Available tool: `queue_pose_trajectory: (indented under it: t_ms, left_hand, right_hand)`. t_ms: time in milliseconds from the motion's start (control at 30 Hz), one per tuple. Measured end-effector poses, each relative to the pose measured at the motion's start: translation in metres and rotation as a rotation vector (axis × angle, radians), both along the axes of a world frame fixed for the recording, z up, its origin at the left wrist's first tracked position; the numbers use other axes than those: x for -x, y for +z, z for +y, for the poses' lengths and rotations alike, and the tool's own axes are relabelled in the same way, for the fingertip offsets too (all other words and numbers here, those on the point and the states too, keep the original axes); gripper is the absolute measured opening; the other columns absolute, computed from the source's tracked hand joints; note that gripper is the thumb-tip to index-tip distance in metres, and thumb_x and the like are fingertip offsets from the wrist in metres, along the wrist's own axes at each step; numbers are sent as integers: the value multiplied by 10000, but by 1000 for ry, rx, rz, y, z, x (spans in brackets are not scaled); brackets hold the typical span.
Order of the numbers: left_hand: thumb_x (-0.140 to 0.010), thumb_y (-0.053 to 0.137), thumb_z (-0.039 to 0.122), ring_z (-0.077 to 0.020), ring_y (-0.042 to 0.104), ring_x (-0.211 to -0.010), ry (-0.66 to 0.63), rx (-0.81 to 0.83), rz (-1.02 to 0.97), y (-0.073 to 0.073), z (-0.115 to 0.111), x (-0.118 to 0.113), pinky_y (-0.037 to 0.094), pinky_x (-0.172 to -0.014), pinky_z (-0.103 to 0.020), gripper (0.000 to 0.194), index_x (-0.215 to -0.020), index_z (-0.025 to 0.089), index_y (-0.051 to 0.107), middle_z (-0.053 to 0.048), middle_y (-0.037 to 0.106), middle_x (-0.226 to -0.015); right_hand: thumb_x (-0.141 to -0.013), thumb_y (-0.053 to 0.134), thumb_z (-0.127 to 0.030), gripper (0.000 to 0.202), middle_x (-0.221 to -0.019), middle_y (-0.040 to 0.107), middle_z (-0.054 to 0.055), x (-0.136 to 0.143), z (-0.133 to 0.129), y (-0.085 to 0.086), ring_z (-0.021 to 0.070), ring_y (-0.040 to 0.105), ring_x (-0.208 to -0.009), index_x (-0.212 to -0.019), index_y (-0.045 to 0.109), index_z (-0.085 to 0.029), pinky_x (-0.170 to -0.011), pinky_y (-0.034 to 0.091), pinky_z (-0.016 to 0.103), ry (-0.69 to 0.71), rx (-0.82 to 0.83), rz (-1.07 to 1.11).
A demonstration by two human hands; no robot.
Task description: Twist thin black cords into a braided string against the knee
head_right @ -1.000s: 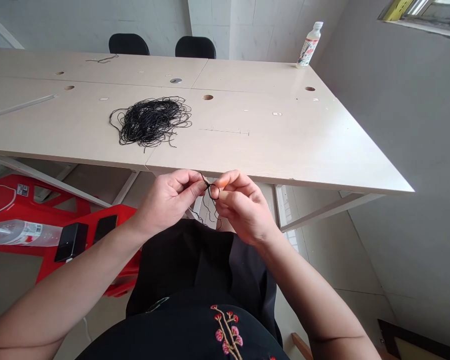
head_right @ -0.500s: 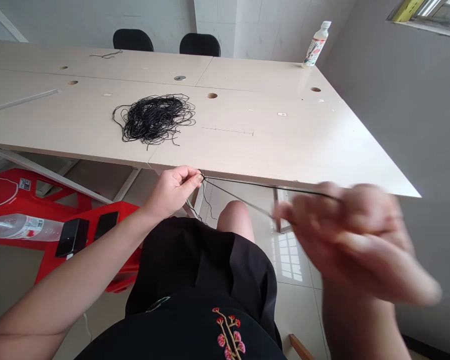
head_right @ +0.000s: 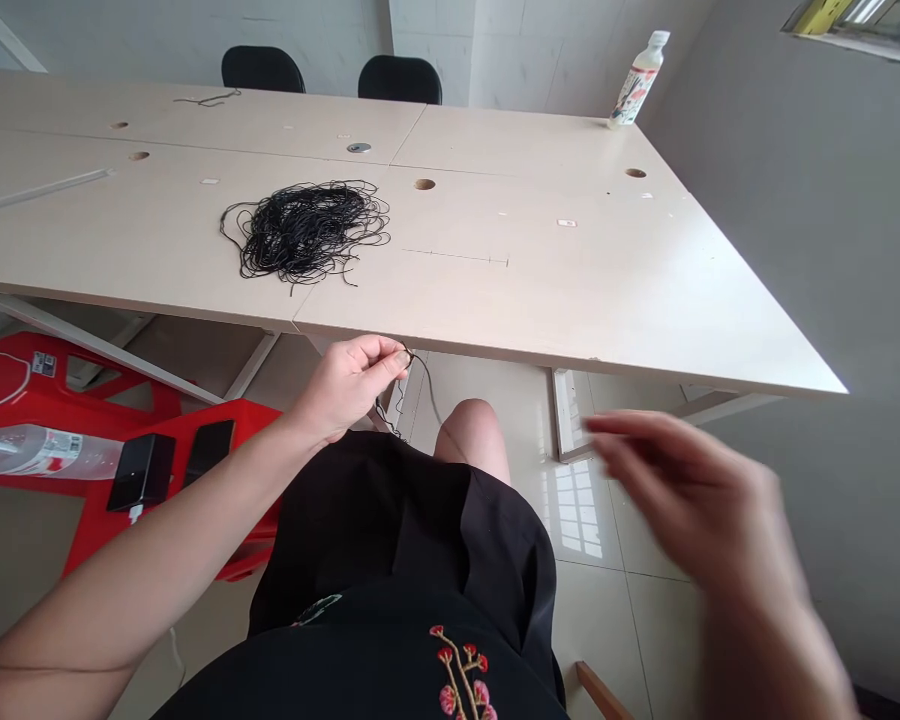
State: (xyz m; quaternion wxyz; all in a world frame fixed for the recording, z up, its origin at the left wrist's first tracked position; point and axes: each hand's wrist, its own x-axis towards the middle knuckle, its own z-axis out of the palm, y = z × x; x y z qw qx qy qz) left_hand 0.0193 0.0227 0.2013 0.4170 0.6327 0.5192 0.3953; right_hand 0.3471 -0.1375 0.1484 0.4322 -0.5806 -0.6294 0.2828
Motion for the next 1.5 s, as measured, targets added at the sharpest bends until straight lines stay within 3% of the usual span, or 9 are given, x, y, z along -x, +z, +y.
queue_pose_trajectory:
  t_ms: [100,200,367,567,700,867,1000,1167,1500]
  left_hand:
    - [-766,575,379,-99,529,-592,-48,32,-31,6,-12,-10,432,-582,-250,223,-756,163,628,-17,642,-683]
    - [-765,578,376,-98,533,-588,-63,56,-75,8,-19,-16,437,-581,-249,227,-785,156,632,-20,644,-687]
    - [-759,581,356,-93,526,-584,-5,58,-79,4,-18,-17,436,-582,-237,206,-728,157,625,-12,640,-676]
    - [-737,601,332,-92,519,-583,23,96,-170,-2,-14,-26,432,-565,-228,182,-711,154,626,-7,627,-663]
    - [-740,601,338,-86,521,-569,21,109,-231,-3,-15,-30,435,-561,-224,189,-729,152,630,-5,622,-643]
    - [-749,583,329,-83,511,-545,59,63,-185,-4,-12,-31,410,-518,-214,185,-718,152,627,-9,628,-649]
    - [-751,575,324,-81,501,-533,56,17,-128,-6,-11,-30,396,-511,-216,185,-709,154,633,-12,642,-660]
    - [-749,583,339,-92,522,-544,76,24,-110,-10,-12,-31,399,-511,-222,189,-739,158,640,-18,656,-660]
    - [-757,584,345,-119,584,-608,84,2,-140,-17,-11,-33,451,-556,-236,194,-742,161,645,-23,657,-657]
  right_hand:
    - [-761,657,-245,480,-1137,630,66,113,92,51,127,603,-674,-1218,525,-302,-603,528,316,164,-32,99]
    - [-749,666,-275,569,-1106,643,88,157,114,44,131,611,-735,-1274,451,-239,-615,513,299,227,-50,186]
    - [-819,580,-276,120,-752,682,21,161,99,29,117,617,-652,-892,629,-195,-582,485,252,64,-136,142]
    - [-837,528,-215,112,-652,634,-10,181,104,29,102,549,-568,-877,633,-216,-577,467,252,-51,-436,-119]
    - [-806,570,-261,224,-772,684,16,185,105,24,117,614,-646,-1022,581,-201,-599,494,266,-134,-230,130]
    - [-775,607,-338,205,-733,689,38,179,98,35,139,631,-653,-878,615,-161,-614,503,287,-55,89,423]
    - [-800,568,-361,212,-669,664,24,172,101,44,143,596,-649,-721,627,-174,-631,468,298,7,136,190]
    - [-826,532,-319,179,-705,652,26,170,105,37,167,563,-716,-799,661,-198,-689,439,334,-93,-82,-150]
    - [-747,652,-280,129,-717,662,8,182,104,33,126,621,-657,-836,649,-186,-634,522,286,-1,25,586]
